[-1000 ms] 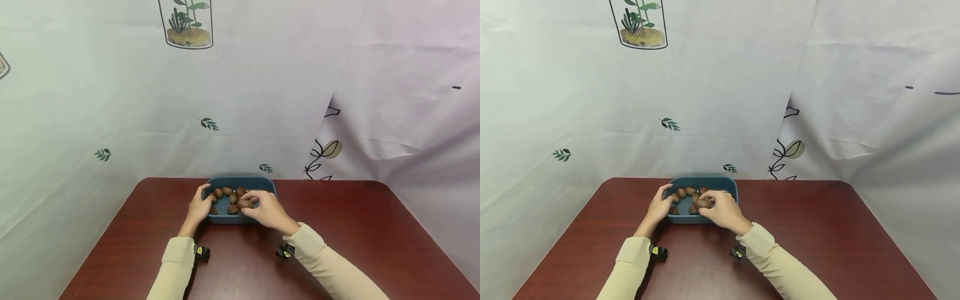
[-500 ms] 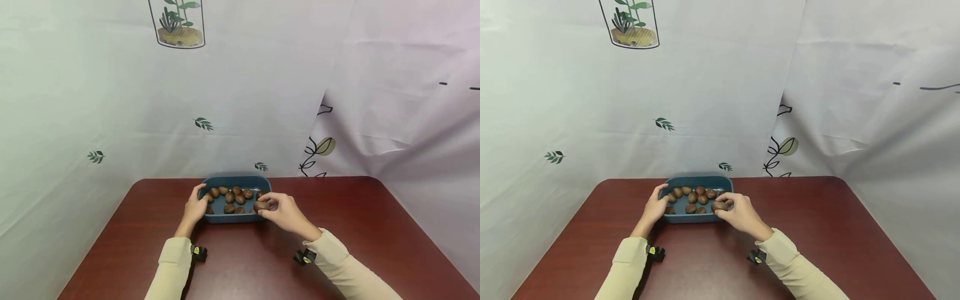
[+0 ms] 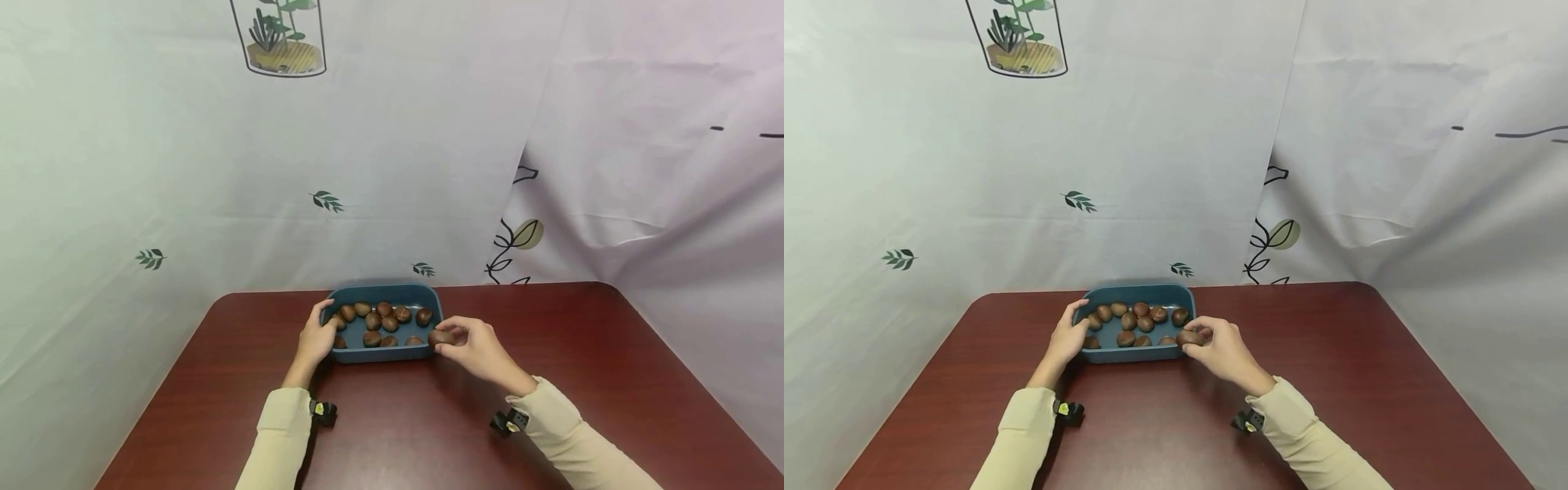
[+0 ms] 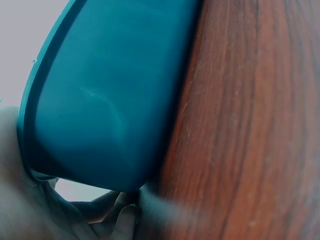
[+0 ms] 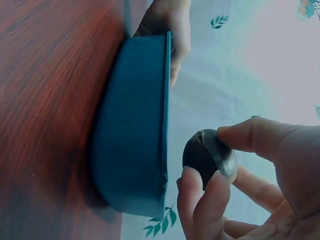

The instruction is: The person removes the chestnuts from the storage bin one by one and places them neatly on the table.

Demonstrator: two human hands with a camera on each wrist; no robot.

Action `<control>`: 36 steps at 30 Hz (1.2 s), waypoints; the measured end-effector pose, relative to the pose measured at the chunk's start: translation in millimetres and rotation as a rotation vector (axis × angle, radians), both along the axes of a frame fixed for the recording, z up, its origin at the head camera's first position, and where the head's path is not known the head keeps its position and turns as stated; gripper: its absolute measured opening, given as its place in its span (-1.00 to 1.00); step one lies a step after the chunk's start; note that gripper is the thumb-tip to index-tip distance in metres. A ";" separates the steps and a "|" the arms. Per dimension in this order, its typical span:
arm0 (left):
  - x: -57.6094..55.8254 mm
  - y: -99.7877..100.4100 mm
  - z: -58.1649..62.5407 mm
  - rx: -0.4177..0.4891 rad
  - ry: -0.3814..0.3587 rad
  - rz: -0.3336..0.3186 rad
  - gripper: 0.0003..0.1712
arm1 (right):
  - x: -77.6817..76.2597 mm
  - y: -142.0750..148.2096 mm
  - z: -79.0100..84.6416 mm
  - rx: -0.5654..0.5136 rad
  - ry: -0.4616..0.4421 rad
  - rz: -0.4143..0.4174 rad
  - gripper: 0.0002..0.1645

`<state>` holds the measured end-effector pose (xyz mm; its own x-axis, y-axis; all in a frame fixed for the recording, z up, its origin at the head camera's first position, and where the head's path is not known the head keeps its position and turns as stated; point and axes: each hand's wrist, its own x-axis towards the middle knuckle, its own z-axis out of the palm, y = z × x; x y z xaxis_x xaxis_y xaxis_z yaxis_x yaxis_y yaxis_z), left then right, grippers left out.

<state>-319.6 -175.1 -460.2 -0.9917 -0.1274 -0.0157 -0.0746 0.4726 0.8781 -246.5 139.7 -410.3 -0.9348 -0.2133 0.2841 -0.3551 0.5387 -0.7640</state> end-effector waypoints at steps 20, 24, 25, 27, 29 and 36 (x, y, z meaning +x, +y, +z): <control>-0.4 0.4 -2.1 -0.024 0.009 -0.001 -0.44 | -0.8 26.9 -26.0 0.027 -0.092 -0.070 -0.73; -0.8 -1.8 -3.1 -0.031 0.011 -0.009 -0.43 | 0.7 30.1 -31.2 0.032 -0.109 -0.075 -0.72; -0.8 -2.4 -3.3 -0.030 0.011 -0.011 -0.43 | 1.1 30.4 -32.4 0.030 -0.113 -0.075 -0.72; -0.4 -3.2 -4.0 -0.027 0.010 -0.012 -0.43 | 2.2 30.7 -34.3 0.031 -0.120 -0.074 -0.71; 0.2 -3.4 -4.3 -0.021 0.005 -0.014 -0.43 | 3.4 31.2 -35.8 0.031 -0.127 -0.076 -0.71; 0.2 -0.9 -4.3 -0.022 0.012 -0.020 -0.42 | 10.2 36.5 -39.8 0.039 -0.155 -0.082 -0.71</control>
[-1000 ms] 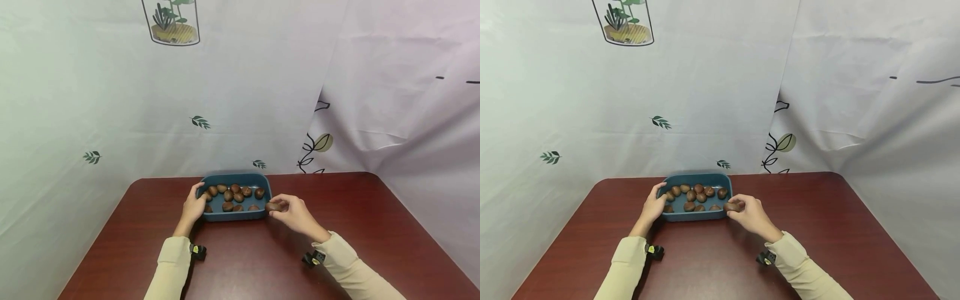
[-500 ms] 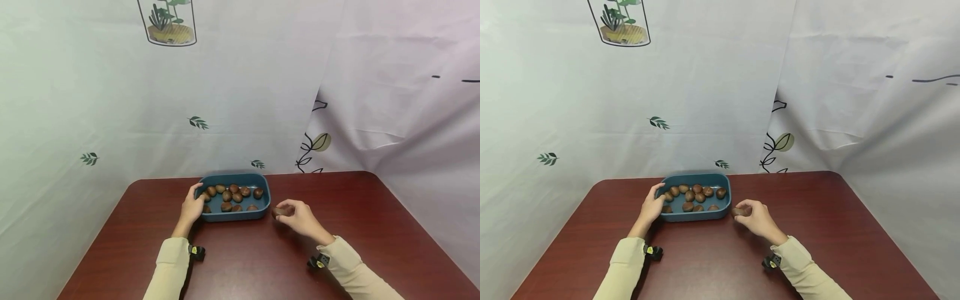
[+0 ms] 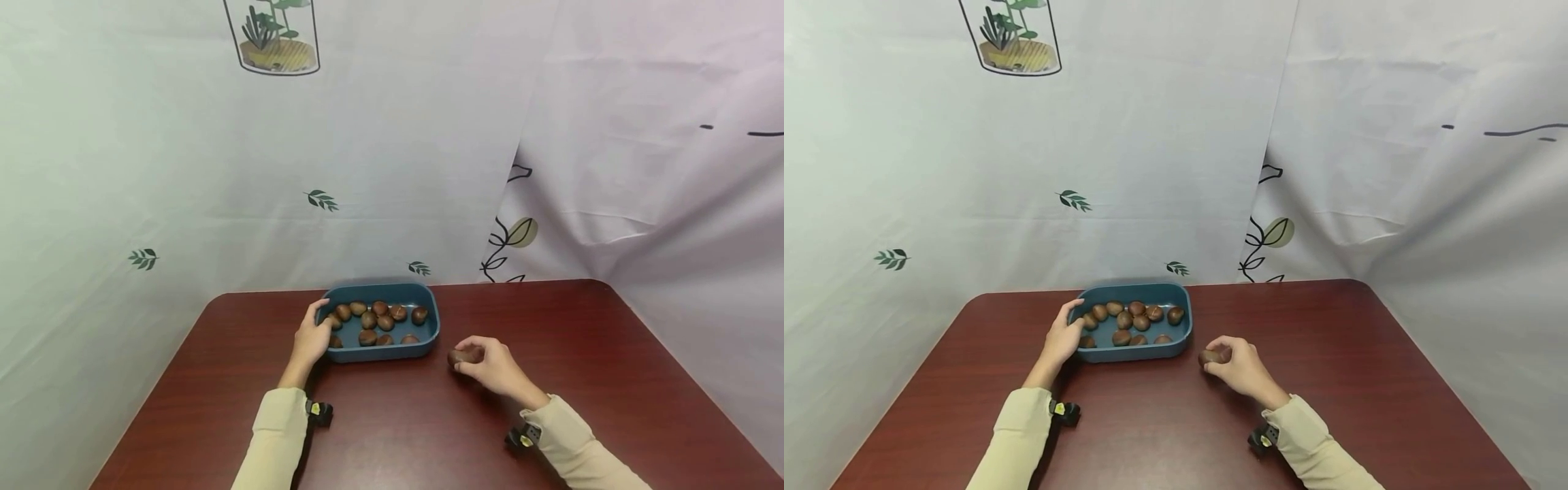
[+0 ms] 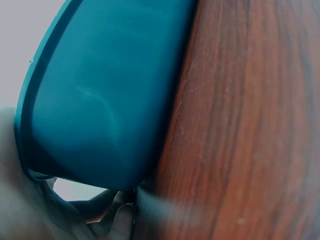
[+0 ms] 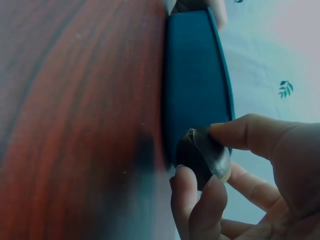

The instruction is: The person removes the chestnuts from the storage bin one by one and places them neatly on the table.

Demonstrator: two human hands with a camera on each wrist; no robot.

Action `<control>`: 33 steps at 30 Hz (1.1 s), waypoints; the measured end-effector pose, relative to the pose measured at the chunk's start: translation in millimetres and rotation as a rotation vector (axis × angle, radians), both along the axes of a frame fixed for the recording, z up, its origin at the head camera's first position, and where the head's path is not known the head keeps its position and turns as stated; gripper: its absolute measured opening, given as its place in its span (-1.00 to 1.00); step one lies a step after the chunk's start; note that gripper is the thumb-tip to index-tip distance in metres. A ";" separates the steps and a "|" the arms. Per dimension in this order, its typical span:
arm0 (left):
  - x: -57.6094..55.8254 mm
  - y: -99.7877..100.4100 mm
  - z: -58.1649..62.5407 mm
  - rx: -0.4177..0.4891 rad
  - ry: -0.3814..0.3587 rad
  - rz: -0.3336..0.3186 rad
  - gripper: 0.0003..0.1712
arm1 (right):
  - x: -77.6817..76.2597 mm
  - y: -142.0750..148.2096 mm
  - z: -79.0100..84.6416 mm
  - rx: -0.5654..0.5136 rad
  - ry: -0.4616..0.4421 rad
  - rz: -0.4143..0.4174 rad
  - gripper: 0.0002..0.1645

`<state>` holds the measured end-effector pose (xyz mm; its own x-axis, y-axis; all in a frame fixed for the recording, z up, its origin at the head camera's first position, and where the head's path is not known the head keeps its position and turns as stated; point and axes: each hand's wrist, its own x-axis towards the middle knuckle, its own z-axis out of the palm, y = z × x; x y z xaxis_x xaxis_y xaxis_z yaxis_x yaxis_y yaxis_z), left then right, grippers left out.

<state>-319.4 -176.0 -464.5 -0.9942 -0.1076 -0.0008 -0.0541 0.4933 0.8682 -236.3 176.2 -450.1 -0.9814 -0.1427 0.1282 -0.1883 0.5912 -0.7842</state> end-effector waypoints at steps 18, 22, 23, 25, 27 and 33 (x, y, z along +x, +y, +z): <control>-0.1 0.7 1.3 0.005 0.012 0.007 -0.42 | 1.4 2.7 -6.6 0.029 0.028 0.056 -0.71; -0.5 1.1 1.5 0.000 0.012 0.011 -0.42 | 1.7 3.5 -7.1 0.036 0.035 0.056 -0.71; -0.5 1.0 1.3 0.000 0.011 0.010 -0.42 | 1.7 3.4 -7.6 0.036 0.038 0.054 -0.72; 0.1 1.0 1.5 -0.003 0.013 0.014 -0.43 | 2.1 3.0 -9.3 0.034 0.040 0.052 -0.72; 1.2 0.5 1.4 -0.001 0.009 0.018 -0.43 | 2.4 1.9 -11.3 0.035 0.039 0.050 -0.74; 3.1 -0.5 1.6 0.006 -0.004 0.011 -0.44 | 4.6 0.9 -14.1 0.041 0.027 0.035 -0.74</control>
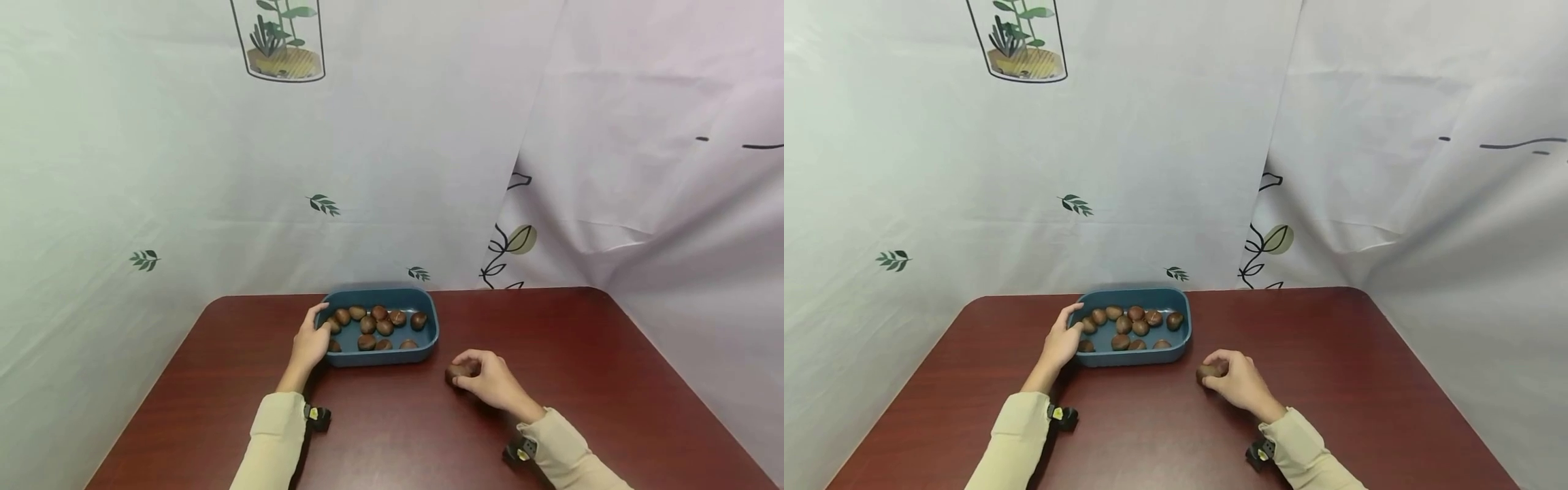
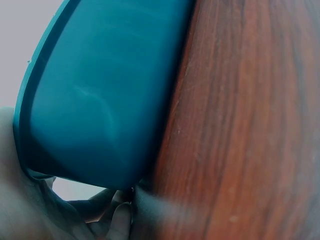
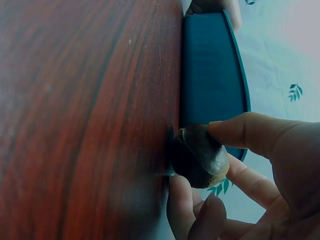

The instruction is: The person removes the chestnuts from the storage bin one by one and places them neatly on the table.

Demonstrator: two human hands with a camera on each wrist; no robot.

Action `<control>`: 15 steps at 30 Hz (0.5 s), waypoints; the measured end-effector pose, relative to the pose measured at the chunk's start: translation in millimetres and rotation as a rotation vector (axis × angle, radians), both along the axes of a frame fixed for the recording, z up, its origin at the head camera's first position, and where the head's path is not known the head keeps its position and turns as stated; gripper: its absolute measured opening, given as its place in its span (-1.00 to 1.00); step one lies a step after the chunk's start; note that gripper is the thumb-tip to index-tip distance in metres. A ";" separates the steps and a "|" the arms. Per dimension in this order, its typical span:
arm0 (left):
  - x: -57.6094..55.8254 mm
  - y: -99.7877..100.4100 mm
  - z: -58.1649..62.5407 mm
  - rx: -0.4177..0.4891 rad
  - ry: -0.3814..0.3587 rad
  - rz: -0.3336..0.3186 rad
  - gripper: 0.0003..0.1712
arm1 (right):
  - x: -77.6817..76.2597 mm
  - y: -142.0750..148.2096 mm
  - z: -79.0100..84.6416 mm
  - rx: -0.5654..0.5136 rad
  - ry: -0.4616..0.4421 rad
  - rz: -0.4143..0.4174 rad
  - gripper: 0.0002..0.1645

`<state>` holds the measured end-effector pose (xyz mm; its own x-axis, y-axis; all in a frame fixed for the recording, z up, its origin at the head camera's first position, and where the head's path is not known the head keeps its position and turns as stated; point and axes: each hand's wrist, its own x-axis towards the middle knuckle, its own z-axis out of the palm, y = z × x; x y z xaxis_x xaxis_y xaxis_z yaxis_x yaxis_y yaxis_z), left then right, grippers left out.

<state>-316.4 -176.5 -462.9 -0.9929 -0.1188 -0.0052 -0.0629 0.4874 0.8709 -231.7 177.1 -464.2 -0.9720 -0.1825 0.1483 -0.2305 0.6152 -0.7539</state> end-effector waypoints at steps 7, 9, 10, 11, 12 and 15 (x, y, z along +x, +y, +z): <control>-1.1 1.0 0.8 -0.019 0.012 0.005 -0.44 | -2.2 0.9 0.8 0.037 0.003 -0.029 -0.64; -1.3 1.4 0.9 -0.023 0.010 0.007 -0.43 | -2.4 1.2 1.8 0.046 -0.008 -0.030 -0.63; -1.1 1.5 1.0 -0.024 0.009 0.008 -0.43 | -2.2 1.2 2.3 0.050 -0.014 -0.032 -0.63; -1.0 1.5 1.0 -0.021 0.007 0.006 -0.43 | -2.0 1.1 2.8 0.054 -0.020 -0.035 -0.63; -0.8 1.5 0.9 -0.023 0.007 0.007 -0.43 | -1.8 0.9 3.3 0.059 -0.023 -0.039 -0.64; -0.7 1.1 0.6 -0.027 0.008 0.005 -0.43 | -1.0 0.1 4.5 0.070 -0.036 -0.049 -0.65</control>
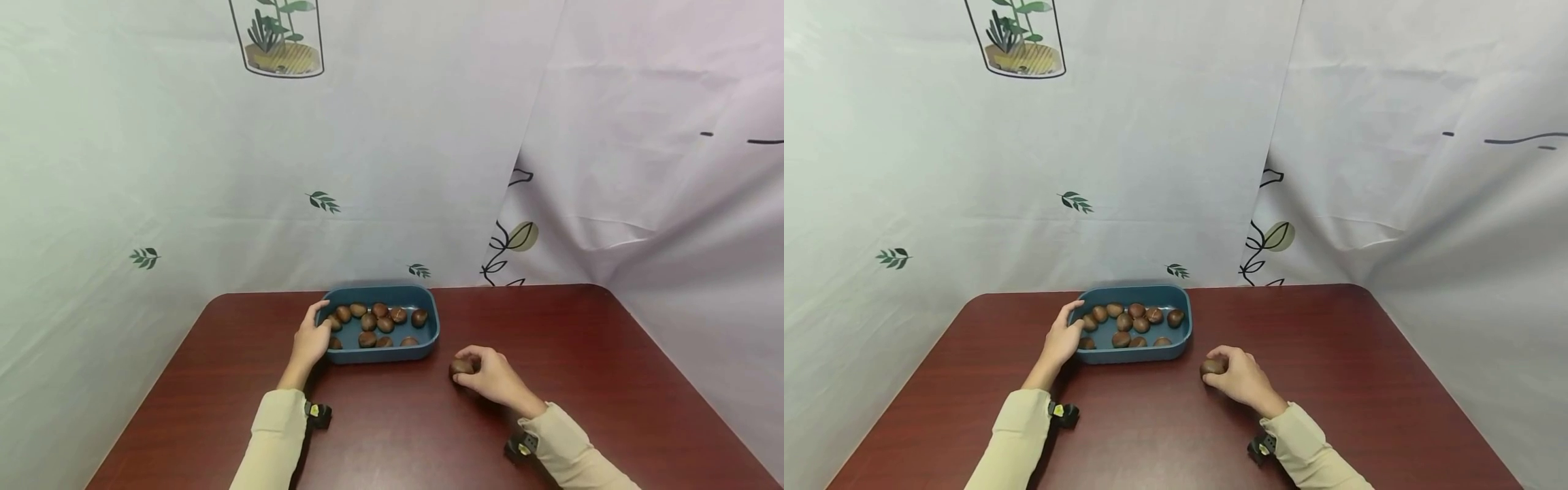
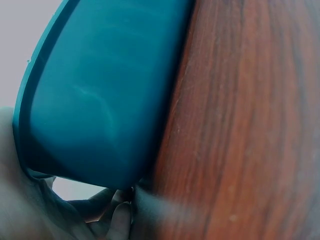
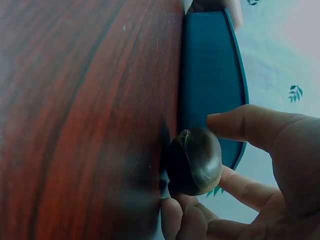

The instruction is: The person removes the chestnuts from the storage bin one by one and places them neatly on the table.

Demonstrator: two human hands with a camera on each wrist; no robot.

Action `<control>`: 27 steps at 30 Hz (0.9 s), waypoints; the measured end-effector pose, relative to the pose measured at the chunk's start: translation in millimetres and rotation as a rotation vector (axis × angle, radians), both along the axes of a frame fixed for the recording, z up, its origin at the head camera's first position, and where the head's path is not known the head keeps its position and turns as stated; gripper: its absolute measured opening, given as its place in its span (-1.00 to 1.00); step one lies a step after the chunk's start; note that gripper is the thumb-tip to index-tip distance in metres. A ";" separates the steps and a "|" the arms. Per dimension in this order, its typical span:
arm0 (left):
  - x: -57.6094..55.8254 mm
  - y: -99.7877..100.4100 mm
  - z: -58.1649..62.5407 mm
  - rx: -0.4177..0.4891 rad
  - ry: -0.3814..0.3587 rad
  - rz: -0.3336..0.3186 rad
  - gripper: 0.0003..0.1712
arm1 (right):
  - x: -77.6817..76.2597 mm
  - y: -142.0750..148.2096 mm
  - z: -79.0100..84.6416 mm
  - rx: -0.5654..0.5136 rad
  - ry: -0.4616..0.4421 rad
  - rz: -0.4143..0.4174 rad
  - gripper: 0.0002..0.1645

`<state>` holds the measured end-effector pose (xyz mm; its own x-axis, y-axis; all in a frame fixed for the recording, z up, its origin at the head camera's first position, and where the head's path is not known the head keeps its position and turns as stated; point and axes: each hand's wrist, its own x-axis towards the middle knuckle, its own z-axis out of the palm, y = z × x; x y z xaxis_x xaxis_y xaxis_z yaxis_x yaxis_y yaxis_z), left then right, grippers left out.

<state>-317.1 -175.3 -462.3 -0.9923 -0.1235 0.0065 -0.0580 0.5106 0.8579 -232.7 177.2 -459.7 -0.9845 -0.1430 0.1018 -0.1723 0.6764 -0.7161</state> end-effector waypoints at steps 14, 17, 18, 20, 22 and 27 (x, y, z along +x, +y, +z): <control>-0.7 1.6 0.2 -0.007 0.004 0.000 -0.43 | 2.0 -0.8 2.1 0.007 0.013 0.003 -0.67; -0.4 1.7 -0.3 -0.001 0.003 0.003 -0.43 | 1.8 -1.1 1.7 -0.003 -0.004 -0.002 -0.65; 0.0 1.6 -0.4 -0.001 0.002 0.005 -0.44 | 1.9 -1.1 1.5 -0.005 -0.008 -0.003 -0.65; 0.6 1.1 -0.6 -0.003 0.003 0.008 -0.44 | 2.1 -0.9 1.3 -0.007 -0.016 -0.006 -0.64; 0.9 0.6 -1.0 -0.002 0.001 0.010 -0.44 | 2.6 -0.9 1.7 -0.006 -0.017 -0.007 -0.63; -0.4 0.1 -1.6 0.006 -0.001 0.005 -0.43 | 3.8 -1.0 4.0 -0.009 0.004 -0.009 -0.62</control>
<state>-317.4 -175.2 -463.9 -0.9917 -0.1281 0.0047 -0.0612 0.5055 0.8606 -228.9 176.2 -455.7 -0.9853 -0.1331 0.1067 -0.1689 0.6717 -0.7213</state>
